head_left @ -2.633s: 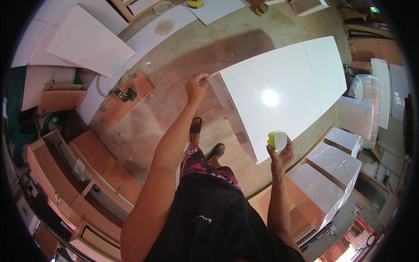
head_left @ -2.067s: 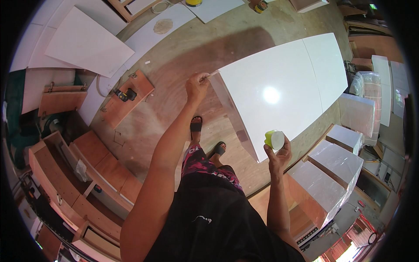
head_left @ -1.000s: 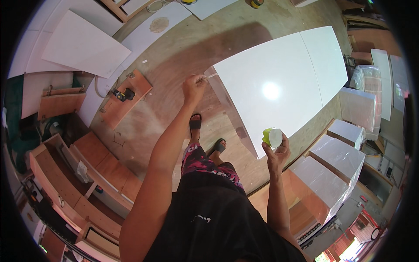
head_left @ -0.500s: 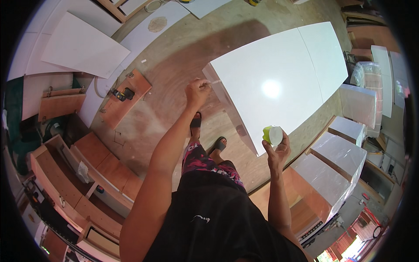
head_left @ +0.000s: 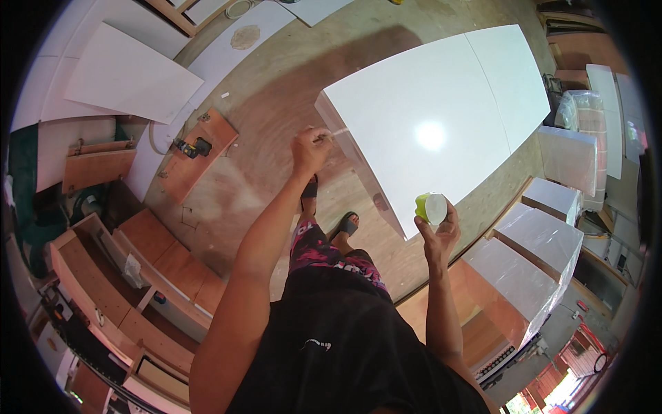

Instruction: The person applies a white adhesive strip to the exposed edge of a white cabinet door using a small tool, then smooths it with a finger. They open the cabinet to reveal the interior and wipe the inside surfaces with a cloth.

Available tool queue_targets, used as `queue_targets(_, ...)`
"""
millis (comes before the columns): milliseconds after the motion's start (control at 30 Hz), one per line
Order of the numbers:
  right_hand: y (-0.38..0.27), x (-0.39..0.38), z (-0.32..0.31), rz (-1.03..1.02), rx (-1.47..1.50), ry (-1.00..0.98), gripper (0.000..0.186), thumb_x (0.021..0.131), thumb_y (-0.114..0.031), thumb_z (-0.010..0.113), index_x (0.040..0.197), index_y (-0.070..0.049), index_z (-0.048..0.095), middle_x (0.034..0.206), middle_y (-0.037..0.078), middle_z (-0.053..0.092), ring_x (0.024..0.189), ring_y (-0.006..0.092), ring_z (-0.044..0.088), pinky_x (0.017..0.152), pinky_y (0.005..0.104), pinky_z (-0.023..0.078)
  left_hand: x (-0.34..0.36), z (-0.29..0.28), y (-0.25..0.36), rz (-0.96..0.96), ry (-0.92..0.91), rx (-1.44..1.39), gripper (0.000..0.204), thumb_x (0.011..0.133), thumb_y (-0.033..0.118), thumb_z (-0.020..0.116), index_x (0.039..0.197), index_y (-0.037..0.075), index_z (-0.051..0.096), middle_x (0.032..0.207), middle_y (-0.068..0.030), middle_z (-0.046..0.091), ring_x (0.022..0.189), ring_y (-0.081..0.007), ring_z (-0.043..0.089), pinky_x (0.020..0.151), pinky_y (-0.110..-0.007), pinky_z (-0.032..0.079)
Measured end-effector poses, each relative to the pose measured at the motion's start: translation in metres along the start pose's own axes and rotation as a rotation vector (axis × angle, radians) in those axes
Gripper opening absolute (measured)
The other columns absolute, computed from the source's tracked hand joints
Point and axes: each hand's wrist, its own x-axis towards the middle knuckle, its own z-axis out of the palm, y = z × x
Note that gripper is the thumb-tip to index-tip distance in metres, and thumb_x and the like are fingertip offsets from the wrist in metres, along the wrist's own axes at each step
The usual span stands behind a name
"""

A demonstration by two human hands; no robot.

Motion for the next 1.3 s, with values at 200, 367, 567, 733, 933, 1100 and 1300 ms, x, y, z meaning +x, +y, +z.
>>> queue_targets(200, 0.007, -0.001, -0.007, -0.009, 0.004, -0.006, 0.073, 0.073, -0.009, 0.090, 0.136, 0.003, 0.057, 0.123, 0.013, 0.068, 0.118, 0.0226, 0.062, 0.109, 0.0392, 0.043, 0.010, 0.007, -0.001, -0.074, 0.101, -0.046, 0.016, 0.079, 0.011, 0.077, 0.093, 0.002, 0.077, 0.086, -0.0137, 0.073, 0.080, -0.0245, 0.072, 0.074, -0.035, 0.056)
queue_targets(367, 0.016, -0.007, -0.016, -0.012, 0.050, -0.010, 0.073, 0.072, -0.008, 0.090, 0.136, 0.003, 0.057, 0.123, 0.013, 0.068, 0.118, 0.0222, 0.062, 0.109, 0.0395, 0.044, -0.036, 0.019, 0.006, 0.029, -0.044, 0.028, 0.015, 0.078, 0.010, 0.076, 0.093, 0.005, 0.077, 0.083, -0.0122, 0.073, 0.074, -0.0259, 0.072, 0.071, -0.037, 0.056)
queue_targets(567, 0.029, -0.014, -0.038, -0.029, -0.004, -0.004, 0.070, 0.074, -0.008, 0.089, 0.136, 0.003, 0.057, 0.122, 0.013, 0.068, 0.116, 0.0219, 0.063, 0.107, 0.0385, 0.044, -0.028, 0.021, 0.014, -0.079, 0.101, -0.016, 0.015, 0.079, 0.010, 0.078, 0.093, 0.004, 0.078, 0.086, -0.0131, 0.073, 0.080, -0.0229, 0.071, 0.076, -0.035, 0.056)
queue_targets(733, 0.036, -0.025, -0.051, -0.034, 0.038, 0.005, 0.069, 0.075, -0.008, 0.088, 0.135, 0.003, 0.057, 0.122, 0.013, 0.068, 0.116, 0.0219, 0.063, 0.107, 0.0381, 0.044, -0.047, 0.035, 0.020, -0.090, 0.084, -0.046, 0.016, 0.078, 0.009, 0.075, 0.093, 0.004, 0.078, 0.084, -0.0124, 0.073, 0.077, -0.0232, 0.072, 0.072, -0.035, 0.056)
queue_targets(933, 0.050, -0.038, -0.071, -0.012, 0.054, 0.028, 0.067, 0.074, -0.008, 0.089, 0.134, 0.002, 0.059, 0.122, 0.011, 0.068, 0.115, 0.0210, 0.063, 0.106, 0.0372, 0.045, -0.091, 0.040, 0.020, 0.044, -0.048, 0.034, 0.016, 0.078, 0.009, 0.074, 0.093, 0.003, 0.077, 0.083, -0.0122, 0.073, 0.075, -0.0232, 0.072, 0.069, -0.035, 0.057)
queue_targets(1100, 0.052, -0.048, -0.082, -0.018, 0.038, 0.035, 0.064, 0.074, -0.008, 0.089, 0.131, 0.001, 0.061, 0.121, 0.010, 0.069, 0.114, 0.0202, 0.063, 0.105, 0.0370, 0.046, -0.079, 0.043, 0.025, -0.032, 0.126, -0.021, 0.014, 0.079, 0.010, 0.074, 0.091, 0.006, 0.078, 0.083, -0.0130, 0.072, 0.073, -0.0242, 0.072, 0.071, -0.036, 0.056)
queue_targets(1300, 0.060, -0.056, -0.092, -0.027, 0.041, 0.045, 0.063, 0.074, -0.008, 0.089, 0.130, 0.000, 0.062, 0.120, 0.009, 0.069, 0.113, 0.0202, 0.064, 0.104, 0.0370, 0.047, -0.129, 0.053, 0.033, 0.071, -0.129, 0.127, 0.015, 0.080, 0.012, 0.075, 0.092, 0.005, 0.078, 0.081, -0.0123, 0.072, 0.074, -0.0256, 0.071, 0.070, -0.037, 0.055)
